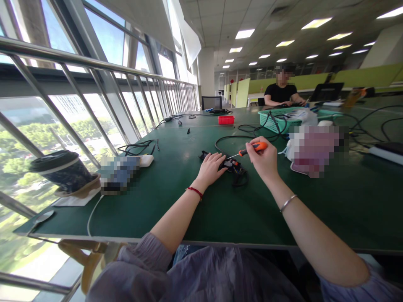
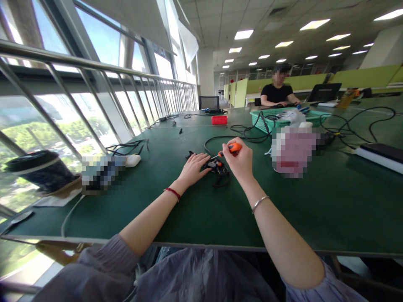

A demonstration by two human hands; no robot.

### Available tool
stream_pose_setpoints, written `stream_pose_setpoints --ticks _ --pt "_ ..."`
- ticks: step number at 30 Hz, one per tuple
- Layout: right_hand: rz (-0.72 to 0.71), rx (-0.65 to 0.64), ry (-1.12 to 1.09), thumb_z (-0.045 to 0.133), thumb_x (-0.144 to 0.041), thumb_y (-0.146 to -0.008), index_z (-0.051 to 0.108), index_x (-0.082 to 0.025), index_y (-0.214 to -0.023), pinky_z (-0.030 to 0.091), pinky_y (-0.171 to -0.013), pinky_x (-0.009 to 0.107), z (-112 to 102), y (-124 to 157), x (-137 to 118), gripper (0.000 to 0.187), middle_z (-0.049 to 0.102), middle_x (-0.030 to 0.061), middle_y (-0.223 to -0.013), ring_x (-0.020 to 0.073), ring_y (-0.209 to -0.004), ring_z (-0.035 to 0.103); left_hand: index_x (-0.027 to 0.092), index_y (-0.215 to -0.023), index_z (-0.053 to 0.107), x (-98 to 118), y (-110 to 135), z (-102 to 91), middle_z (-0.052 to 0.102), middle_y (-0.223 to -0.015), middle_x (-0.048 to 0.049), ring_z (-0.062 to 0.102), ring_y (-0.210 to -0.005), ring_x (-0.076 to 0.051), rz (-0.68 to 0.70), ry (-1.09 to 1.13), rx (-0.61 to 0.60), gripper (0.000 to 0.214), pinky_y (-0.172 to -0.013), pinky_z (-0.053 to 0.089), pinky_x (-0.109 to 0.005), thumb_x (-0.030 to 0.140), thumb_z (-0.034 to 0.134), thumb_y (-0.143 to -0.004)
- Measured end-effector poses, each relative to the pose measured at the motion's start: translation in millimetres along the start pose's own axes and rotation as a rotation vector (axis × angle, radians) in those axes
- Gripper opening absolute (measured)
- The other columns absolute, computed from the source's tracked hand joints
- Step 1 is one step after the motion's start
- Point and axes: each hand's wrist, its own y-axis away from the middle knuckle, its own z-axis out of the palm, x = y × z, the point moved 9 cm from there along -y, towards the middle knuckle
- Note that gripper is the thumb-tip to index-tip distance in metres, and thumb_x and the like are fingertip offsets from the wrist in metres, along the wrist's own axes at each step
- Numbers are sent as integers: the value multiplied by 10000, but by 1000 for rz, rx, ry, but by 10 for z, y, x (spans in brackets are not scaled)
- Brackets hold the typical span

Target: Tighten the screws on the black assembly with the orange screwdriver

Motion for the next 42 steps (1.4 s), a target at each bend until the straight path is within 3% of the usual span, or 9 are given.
stream_pose_setpoints --ticks 14,32,37,42 --pt "-82 -46 50 544 -410 -791 525 -221 -690 402 -596 267 39 29 -140 215 578 4 -640 143 -563 516 196 -1341 515 -65 10 51 525 -1407 -92 429 -1347 -235 -51 26 -30 432 -1173 253 -458 354 526 -939" --pt "-67 -100 45 544 -464 -813 540 -213 -675 378 -588 256 115 39 -103 286 571 -3 -612 140 -569 518 212 -1360 495 -73 17 69 514 -1414 -80 421 -1343 -234 -74 23 -54 437 -1172 248 -443 333 522 -941" --pt "-102 -48 58 591 -349 -757 548 -222 -824 399 -594 265 80 43 -125 150 600 -6 -711 141 -570 520 215 -1315 527 -61 4 52 563 -1346 -64 469 -1278 -224 -75 7 -30 388 -1158 266 -424 314 523 -940" --pt "-163 -44 56 585 -254 -714 504 -221 -981 418 -571 277 77 67 -168 281 582 -19 -716 145 -534 519 215 -1273 545 -44 -16 36 584 -1292 -63 494 -1220 -229 -59 -36 -18 354 -1121 302 -402 319 530 -935"
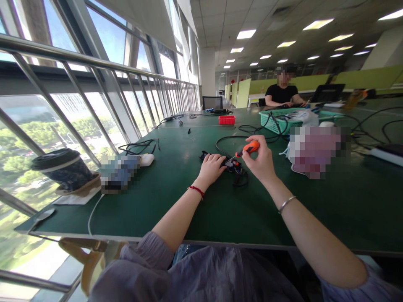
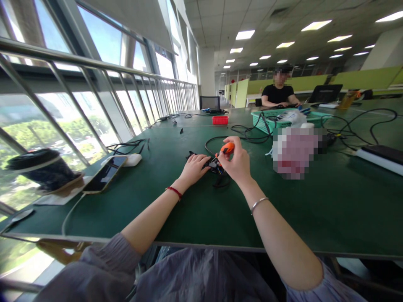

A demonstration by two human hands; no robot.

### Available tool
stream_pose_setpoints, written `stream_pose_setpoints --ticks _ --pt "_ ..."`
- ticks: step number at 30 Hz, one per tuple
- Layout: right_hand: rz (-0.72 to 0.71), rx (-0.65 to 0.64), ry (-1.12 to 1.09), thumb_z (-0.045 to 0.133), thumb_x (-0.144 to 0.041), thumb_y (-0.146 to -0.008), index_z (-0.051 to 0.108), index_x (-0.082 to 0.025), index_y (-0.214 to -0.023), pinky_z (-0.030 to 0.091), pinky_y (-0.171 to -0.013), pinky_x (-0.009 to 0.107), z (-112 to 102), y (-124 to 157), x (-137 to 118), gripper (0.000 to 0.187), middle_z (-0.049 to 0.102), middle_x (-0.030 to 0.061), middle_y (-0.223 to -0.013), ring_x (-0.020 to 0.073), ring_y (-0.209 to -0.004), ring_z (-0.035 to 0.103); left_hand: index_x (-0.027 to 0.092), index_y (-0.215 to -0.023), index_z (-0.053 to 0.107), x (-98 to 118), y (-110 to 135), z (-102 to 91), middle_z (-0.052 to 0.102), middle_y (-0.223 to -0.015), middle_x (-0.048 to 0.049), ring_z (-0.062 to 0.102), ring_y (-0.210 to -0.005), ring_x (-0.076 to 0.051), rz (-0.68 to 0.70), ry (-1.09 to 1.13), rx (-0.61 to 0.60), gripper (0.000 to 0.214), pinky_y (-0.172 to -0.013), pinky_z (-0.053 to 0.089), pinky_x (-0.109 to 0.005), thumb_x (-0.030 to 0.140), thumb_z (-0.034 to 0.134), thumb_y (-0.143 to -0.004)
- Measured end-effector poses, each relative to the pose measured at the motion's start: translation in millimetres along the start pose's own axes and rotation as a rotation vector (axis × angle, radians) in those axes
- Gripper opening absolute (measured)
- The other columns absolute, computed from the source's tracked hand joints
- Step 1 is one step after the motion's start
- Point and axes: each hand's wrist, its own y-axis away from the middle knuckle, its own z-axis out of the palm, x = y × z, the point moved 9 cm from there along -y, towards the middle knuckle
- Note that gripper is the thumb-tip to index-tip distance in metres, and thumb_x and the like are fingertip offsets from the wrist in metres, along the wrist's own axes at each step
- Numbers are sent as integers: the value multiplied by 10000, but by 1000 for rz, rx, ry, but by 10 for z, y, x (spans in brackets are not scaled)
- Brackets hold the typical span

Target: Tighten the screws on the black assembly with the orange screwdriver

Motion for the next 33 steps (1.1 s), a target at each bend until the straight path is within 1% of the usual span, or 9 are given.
stream_pose_setpoints --ticks 4,10,15,18,21,24,27,29,33 --pt "-30 11 -1 589 -246 -719 497 -225 -1011 431 -586 273 -3 7 -23 306 588 -18 -722 155 -580 556 194 -1228 572 6 3 -42 608 -1212 -70 512 -1153 -244 -11 -47 6 346 -1053 363 -371 357 546 -925" --pt "-18 16 16 628 -372 -756 543 -229 -882 448 -607 284 6 5 -16 209 606 -2 -751 152 -587 561 194 -1210 579 24 12 -64 608 -1180 -72 515 -1121 -246 -21 -86 0 340 -1018 380 -364 374 545 -924" --pt "-42 44 -22 608 -284 -744 525 -221 -996 478 -662 297 -11 11 -49 273 600 6 -773 181 -692 601 185 -1209 581 22 18 -60 611 -1178 -70 513 -1119 -249 -35 -83 6 339 -1013 386 -367 362 553 -921" --pt "-67 40 -47 581 -245 -740 511 -220 -1026 482 -684 302 -3 11 -61 295 594 4 -776 183 -712 601 189 -1216 575 16 23 -53 607 -1192 -67 508 -1132 -247 -45 -68 7 342 -1021 381 -368 359 555 -920" --pt "-73 50 -45 601 -265 -736 518 -220 -1004 473 -659 292 -10 9 -58 285 594 -2 -759 175 -675 589 191 -1219 574 12 30 -45 605 -1199 -67 505 -1141 -249 -49 -59 5 344 -1024 382 -370 358 555 -919" --pt "-40 46 -8 628 -343 -750 547 -224 -919 444 -603 277 -8 7 -36 222 595 -8 -731 152 -596 558 196 -1232 567 7 38 -40 601 -1210 -68 504 -1147 -247 -47 -49 9 353 -1030 380 -374 358 554 -919" --pt "-8 33 24 635 -396 -756 565 -223 -863 420 -564 272 -1 9 -19 215 599 -9 -721 134 -537 522 195 -1246 560 2 43 -37 596 -1224 -71 498 -1162 -247 -47 -38 11 363 -1042 375 -377 356 549 -921" --pt "-13 37 8 634 -359 -749 563 -220 -913 432 -573 274 -5 10 -26 226 601 -7 -734 141 -557 537 194 -1248 559 1 44 -37 594 -1229 -72 495 -1168 -247 -49 -34 10 363 -1047 373 -378 353 546 -923" --pt "-70 42 -48 592 -252 -736 526 -216 -1026 481 -658 293 -2 13 -69 299 608 2 -777 174 -686 601 190 -1248 562 -2 45 -37 595 -1230 -68 494 -1171 -247 -55 -29 3 362 -1052 371 -375 345 546 -922"
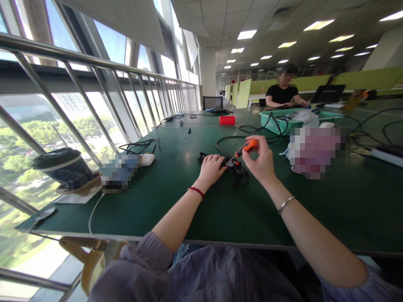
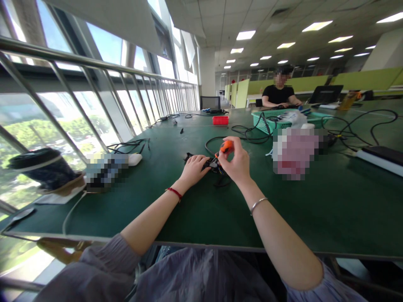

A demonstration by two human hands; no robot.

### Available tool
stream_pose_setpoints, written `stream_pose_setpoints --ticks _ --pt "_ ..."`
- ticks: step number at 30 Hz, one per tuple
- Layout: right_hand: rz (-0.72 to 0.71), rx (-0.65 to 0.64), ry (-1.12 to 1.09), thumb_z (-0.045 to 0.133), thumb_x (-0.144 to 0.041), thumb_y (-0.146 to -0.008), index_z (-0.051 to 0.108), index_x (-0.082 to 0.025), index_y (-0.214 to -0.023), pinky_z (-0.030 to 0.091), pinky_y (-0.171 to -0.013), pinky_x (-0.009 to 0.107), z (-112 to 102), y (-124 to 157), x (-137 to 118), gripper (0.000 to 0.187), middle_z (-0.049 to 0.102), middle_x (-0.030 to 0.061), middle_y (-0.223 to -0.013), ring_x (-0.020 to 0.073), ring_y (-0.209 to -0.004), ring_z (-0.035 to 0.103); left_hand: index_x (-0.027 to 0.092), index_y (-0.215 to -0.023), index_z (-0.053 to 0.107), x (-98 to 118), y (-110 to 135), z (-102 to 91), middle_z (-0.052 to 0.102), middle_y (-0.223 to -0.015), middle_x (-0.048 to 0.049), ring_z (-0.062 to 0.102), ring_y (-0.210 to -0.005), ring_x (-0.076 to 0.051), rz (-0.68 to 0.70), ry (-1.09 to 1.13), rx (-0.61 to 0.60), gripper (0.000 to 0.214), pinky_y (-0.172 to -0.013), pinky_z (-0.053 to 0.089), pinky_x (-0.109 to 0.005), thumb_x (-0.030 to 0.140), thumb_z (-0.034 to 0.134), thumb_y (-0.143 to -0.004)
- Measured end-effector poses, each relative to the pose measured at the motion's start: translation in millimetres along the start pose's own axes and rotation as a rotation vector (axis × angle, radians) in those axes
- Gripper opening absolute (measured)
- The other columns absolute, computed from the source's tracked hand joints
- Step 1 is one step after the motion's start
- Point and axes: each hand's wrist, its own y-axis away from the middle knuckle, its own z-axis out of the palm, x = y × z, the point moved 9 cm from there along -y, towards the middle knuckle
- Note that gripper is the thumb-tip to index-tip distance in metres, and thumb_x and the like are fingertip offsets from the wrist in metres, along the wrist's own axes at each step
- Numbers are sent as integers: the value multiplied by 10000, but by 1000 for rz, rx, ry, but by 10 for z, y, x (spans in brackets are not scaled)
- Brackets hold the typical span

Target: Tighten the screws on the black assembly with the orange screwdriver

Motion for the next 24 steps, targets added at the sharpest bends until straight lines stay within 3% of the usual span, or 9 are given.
stream_pose_setpoints --ticks 3,8,15,18,24 --pt "-6 -4 -7 597 -257 -735 528 -217 -1020 479 -645 286 5 -1 -10 296 609 -2 -770 168 -669 594 192 -1251 560 -2 1 0 594 -1230 -67 493 -1172 -244 0 6 4 362 -1054 369 -375 345 543 -923" --pt "56 -29 65 630 -373 -759 569 -223 -854 423 -548 260 7 -2 14 188 611 -4 -722 132 -546 529 205 -1250 556 -10 4 8 590 -1233 -66 489 -1176 -240 3 11 10 356 -1054 364 -374 352 531 -926" --pt "-16 -22 1 588 -242 -737 538 -220 -1015 490 -657 292 7 2 -44 283 623 13 -797 182 -721 618 212 -1243 555 -10 3 11 585 -1234 -66 487 -1179 -238 -4 17 4 345 -1046 365 -369 341 534 -924" --pt "-16 -19 -12 599 -252 -739 541 -211 -1016 485 -648 288 9 2 -45 286 618 10 -781 173 -686 608 214 -1247 554 -11 4 7 583 -1241 -65 485 -1184 -238 -9 18 -3 347 -1045 365 -369 338 539 -923" --pt "46 -41 46 633 -363 -753 584 -215 -833 426 -542 262 17 1 -12 175 617 2 -727 128 -535 530 202 -1257 554 -8 5 -1 587 -1252 -66 486 -1189 -237 -11 14 -12 354 -1056 353 -374 355 521 -940"
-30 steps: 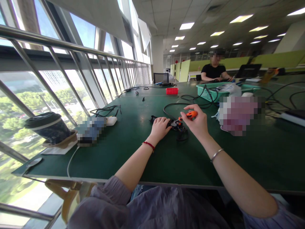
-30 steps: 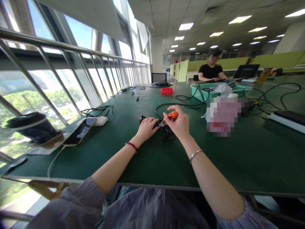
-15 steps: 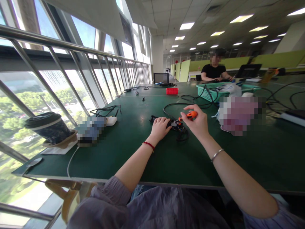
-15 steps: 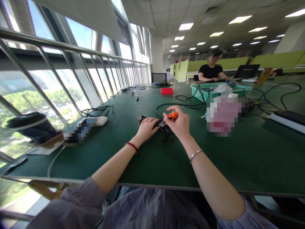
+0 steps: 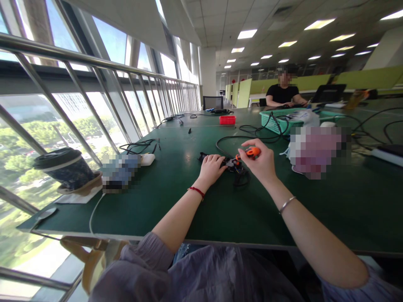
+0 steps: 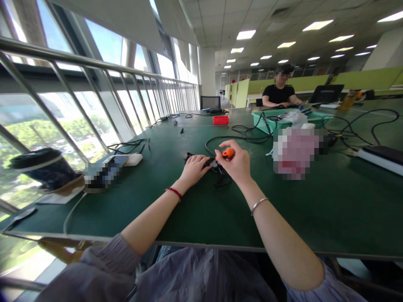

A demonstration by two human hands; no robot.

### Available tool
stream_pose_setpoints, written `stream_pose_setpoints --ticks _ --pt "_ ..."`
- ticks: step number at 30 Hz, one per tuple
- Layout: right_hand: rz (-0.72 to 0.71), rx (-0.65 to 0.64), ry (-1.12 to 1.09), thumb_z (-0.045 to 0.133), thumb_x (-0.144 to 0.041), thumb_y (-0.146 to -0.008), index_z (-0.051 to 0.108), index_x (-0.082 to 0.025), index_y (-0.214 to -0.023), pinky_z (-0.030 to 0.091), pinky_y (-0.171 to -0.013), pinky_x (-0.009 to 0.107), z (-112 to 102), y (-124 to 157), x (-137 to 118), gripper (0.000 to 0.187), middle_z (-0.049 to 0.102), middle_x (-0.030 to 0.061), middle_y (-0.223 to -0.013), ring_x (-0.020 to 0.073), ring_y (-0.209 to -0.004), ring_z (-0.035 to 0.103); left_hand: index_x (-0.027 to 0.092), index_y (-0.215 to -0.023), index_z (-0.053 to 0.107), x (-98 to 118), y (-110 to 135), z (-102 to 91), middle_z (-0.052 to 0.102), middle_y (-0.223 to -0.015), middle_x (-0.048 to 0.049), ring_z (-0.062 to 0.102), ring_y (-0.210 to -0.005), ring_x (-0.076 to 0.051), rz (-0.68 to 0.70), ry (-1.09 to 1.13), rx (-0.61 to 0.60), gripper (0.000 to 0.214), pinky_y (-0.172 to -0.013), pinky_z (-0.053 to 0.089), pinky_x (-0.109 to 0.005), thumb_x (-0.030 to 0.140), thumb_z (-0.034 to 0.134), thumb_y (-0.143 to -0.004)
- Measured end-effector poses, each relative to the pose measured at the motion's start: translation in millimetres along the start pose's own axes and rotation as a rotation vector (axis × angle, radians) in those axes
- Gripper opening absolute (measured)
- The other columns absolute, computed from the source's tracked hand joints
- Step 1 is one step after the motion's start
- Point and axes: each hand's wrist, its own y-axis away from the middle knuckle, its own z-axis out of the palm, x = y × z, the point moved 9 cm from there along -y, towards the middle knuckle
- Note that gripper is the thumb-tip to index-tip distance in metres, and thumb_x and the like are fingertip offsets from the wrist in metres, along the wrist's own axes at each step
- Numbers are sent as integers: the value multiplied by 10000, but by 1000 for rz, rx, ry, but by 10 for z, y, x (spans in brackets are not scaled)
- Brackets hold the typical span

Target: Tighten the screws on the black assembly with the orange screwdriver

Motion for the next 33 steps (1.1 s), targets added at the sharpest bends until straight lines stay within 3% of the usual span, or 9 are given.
stream_pose_setpoints --ticks 7,16,21,25,33 --pt "-82 28 -65 588 -220 -719 530 -217 -1044 501 -665 294 -14 8 -50 330 624 9 -792 180 -727 625 206 -1256 552 -3 -3 4 589 -1250 -59 489 -1185 -238 4 -1 3 366 -1052 354 -369 356 550 -922" --pt "19 -8 -10 645 -373 -744 590 -219 -854 444 -549 255 -1 3 5 197 611 -9 -696 132 -551 559 219 -1236 556 11 -7 -7 592 -1241 -60 490 -1189 -238 -2 -21 13 334 -1048 355 -372 340 545 -924" --pt "-38 14 -62 619 -271 -734 554 -216 -1015 484 -623 277 -11 0 -33 294 614 -10 -731 157 -636 600 213 -1213 566 26 -14 -33 600 -1231 -65 503 -1180 -238 -4 -48 2 316 -1046 358 -373 339 554 -924" --pt "-76 30 -66 597 -231 -727 537 -223 -1039 502 -680 297 -20 -1 -51 317 624 2 -787 175 -724 624 221 -1175 580 37 -18 -50 609 -1201 -72 515 -1159 -243 -7 -62 7 282 -1028 374 -391 337 565 -918" --pt "-2 -10 -2 632 -343 -758 584 -219 -894 433 -554 252 10 6 -3 190 598 -21 -669 123 -524 530 223 -1144 586 -2 -35 -36 617 -1164 -68 522 -1120 -247 -32 -102 23 261 -989 392 -386 345 566 -913"
